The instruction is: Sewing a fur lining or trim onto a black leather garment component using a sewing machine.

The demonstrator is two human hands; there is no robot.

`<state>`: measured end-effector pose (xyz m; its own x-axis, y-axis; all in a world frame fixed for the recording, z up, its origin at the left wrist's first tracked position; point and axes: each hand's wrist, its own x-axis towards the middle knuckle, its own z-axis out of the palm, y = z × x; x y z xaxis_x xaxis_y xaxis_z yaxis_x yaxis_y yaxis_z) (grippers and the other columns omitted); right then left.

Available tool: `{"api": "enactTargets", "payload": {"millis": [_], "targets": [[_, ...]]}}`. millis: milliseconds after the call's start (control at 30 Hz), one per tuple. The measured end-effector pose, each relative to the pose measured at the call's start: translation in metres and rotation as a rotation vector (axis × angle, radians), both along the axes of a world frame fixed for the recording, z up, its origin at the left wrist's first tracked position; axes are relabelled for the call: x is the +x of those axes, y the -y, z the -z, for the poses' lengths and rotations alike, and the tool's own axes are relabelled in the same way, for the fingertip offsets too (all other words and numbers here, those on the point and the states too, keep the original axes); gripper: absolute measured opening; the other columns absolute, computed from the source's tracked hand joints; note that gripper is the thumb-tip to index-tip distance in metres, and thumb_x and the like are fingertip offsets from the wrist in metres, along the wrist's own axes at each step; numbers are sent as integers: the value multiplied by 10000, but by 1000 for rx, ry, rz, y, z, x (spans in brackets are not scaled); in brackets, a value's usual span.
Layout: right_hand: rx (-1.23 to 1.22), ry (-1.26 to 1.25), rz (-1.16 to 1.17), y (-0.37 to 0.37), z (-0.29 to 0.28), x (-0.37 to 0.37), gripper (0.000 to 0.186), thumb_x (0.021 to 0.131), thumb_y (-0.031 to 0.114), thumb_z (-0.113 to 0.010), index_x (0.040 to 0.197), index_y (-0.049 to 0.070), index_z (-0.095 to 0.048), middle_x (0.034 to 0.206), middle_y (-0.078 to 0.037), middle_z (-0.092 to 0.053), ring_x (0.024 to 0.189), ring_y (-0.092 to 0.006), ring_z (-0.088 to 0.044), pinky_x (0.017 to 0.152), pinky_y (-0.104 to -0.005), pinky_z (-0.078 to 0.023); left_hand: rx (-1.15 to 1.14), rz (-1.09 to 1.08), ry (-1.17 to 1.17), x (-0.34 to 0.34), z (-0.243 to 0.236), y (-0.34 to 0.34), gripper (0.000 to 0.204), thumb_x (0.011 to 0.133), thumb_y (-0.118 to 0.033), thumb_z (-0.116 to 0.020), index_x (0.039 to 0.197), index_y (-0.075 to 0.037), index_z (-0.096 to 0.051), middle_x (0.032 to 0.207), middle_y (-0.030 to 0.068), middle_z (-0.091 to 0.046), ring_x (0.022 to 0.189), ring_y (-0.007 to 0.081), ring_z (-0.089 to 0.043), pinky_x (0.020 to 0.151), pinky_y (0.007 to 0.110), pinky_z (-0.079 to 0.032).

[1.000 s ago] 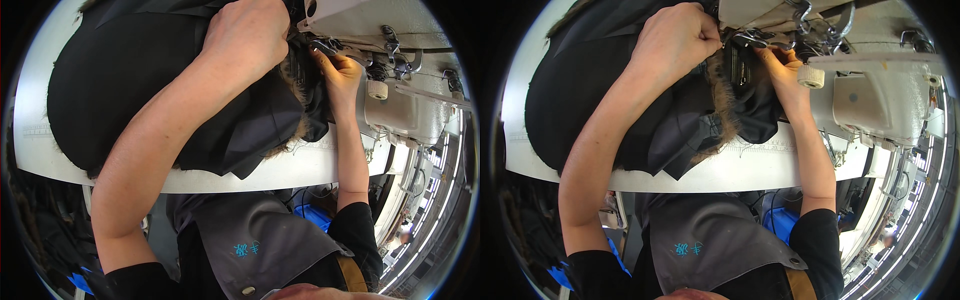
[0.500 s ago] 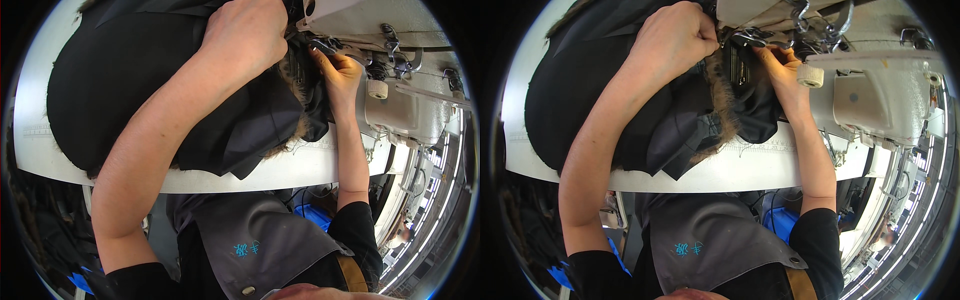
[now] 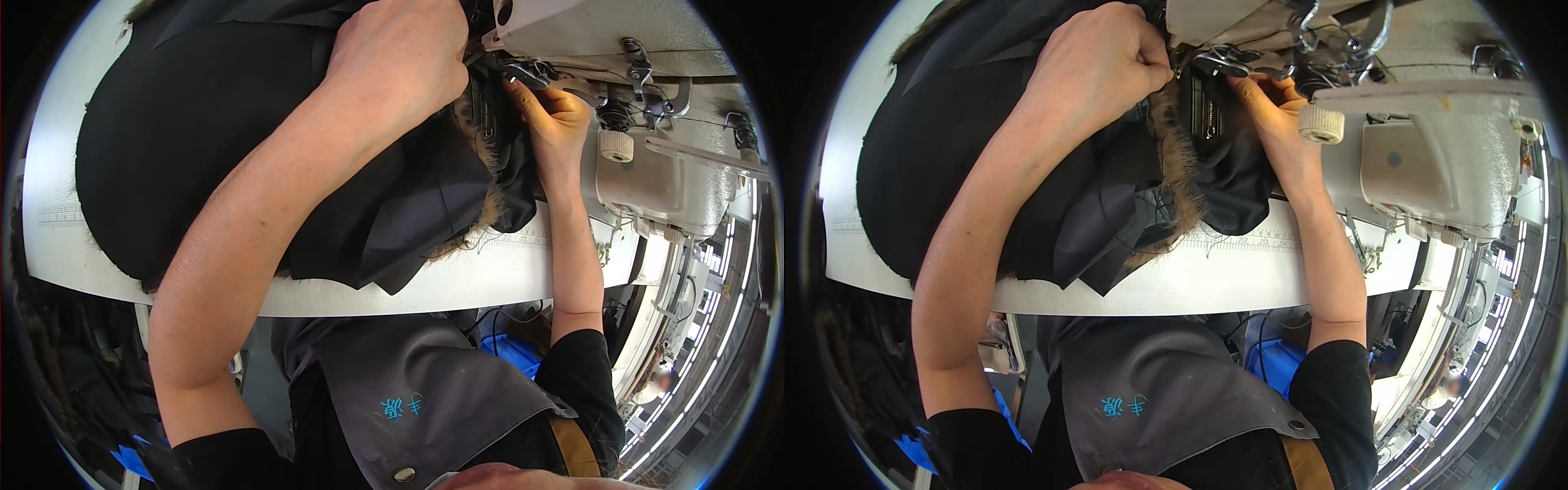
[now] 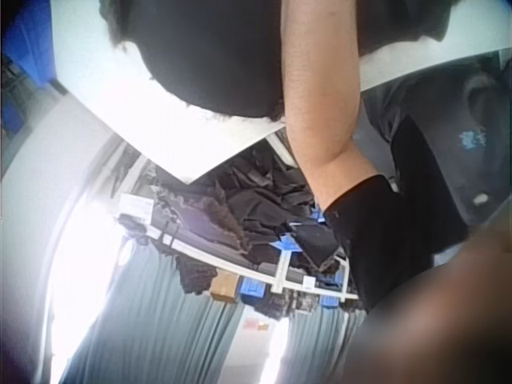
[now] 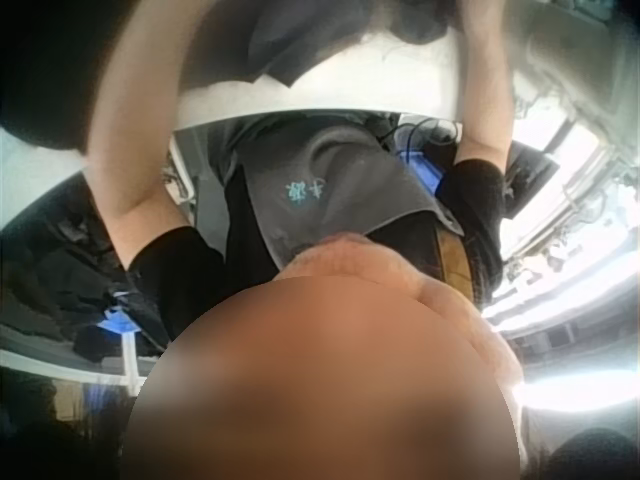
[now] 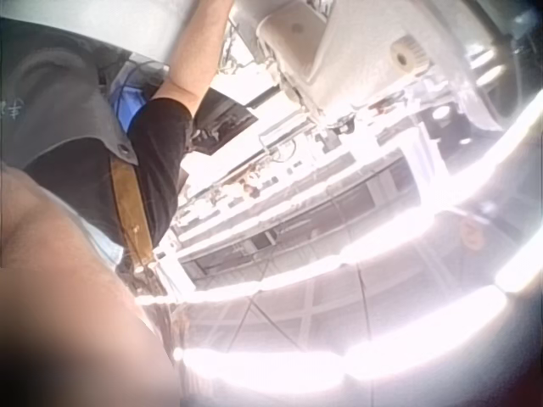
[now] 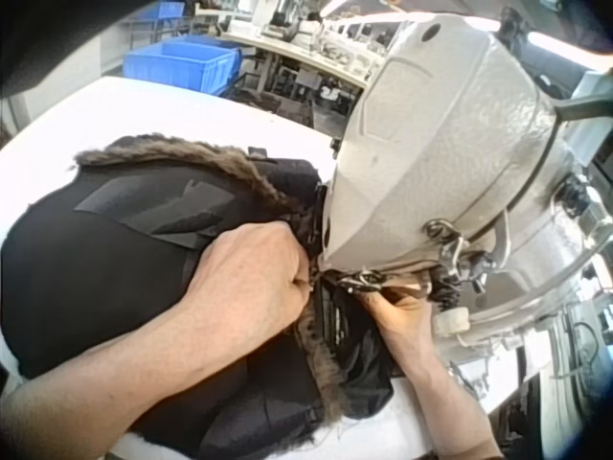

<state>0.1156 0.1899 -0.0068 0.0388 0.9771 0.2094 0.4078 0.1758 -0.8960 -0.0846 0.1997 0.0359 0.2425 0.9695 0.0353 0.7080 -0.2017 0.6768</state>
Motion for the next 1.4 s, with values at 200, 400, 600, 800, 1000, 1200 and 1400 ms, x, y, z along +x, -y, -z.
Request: {"api": "enactTargets", "payload": {"millis": [200, 400, 600, 800, 1000, 1200, 1400], "targets": [[-4, -13, 15, 0, 0, -2, 214, 819, 150, -752, 689, 13, -653, 615, 52, -567, 546, -6, -434, 482, -179, -296, 15, 5, 2, 1, 1, 0, 121, 723, -34, -598, 728, 61, -672, 755, 229, -643, 766, 359, -652, 729, 414, -517], [-16, -11, 5, 1, -3, -2, 226, 819, 158, -754, 681, 13, -649, 613, 50, -565, 548, -7, -433, 481, -181, -288, 10, -2, -1, 2, 2, -1, 119, 726, -34, -597, 725, 61, -670, 753, 227, -642, 772, 358, -652, 733, 411, -516], [-24, -10, 1, 2, -4, -4, 222, 820, 155, -753, 682, 15, -649, 612, 52, -561, 550, -9, -434, 485, -181, -288, 311, -49, -139, 10, 30, 10, 121, 728, -29, -591, 723, 66, -666, 751, 234, -640, 776, 362, -652, 736, 412, -515], [-13, 15, -12, 1, -3, 0, 214, 826, 149, -745, 689, 13, -652, 617, 54, -563, 552, -7, -435, 486, -182, -293, -4, 6, 9, 1, -2, -1, 122, 721, -31, -594, 717, 66, -667, 744, 238, -638, 767, 370, -652, 729, 420, -516], [-7, 15, -7, 1, -2, -1, 213, 829, 150, -741, 688, 14, -658, 605, 61, -547, 547, -3, -424, 481, -181, -281, 52, -2, 2, 1, 3, -1, 120, 717, -40, -602, 707, 60, -668, 736, 236, -636, 761, 367, -652, 726, 421, -516], [-3, 43, -2, 1, -3, -1, 226, 824, 158, -748, 679, 14, -653, 599, 63, -541, 541, -2, -417, 478, -181, -277, 38, 14, 1, 1, 2, -2, 122, 725, -52, -616, 701, 56, -667, 719, 226, -635, 738, 356, -654, 713, 416, -518], [15, -6, -8, 0, 0, -1, 218, 823, 166, -751, 695, 12, -664, 606, 61, -550, 546, -4, -422, 481, -180, -277, 12, 19, 7, 2, 0, -1, 123, 731, -61, -626, 699, 52, -666, 704, 214, -635, 722, 347, -654, 700, 410, -519]]}}
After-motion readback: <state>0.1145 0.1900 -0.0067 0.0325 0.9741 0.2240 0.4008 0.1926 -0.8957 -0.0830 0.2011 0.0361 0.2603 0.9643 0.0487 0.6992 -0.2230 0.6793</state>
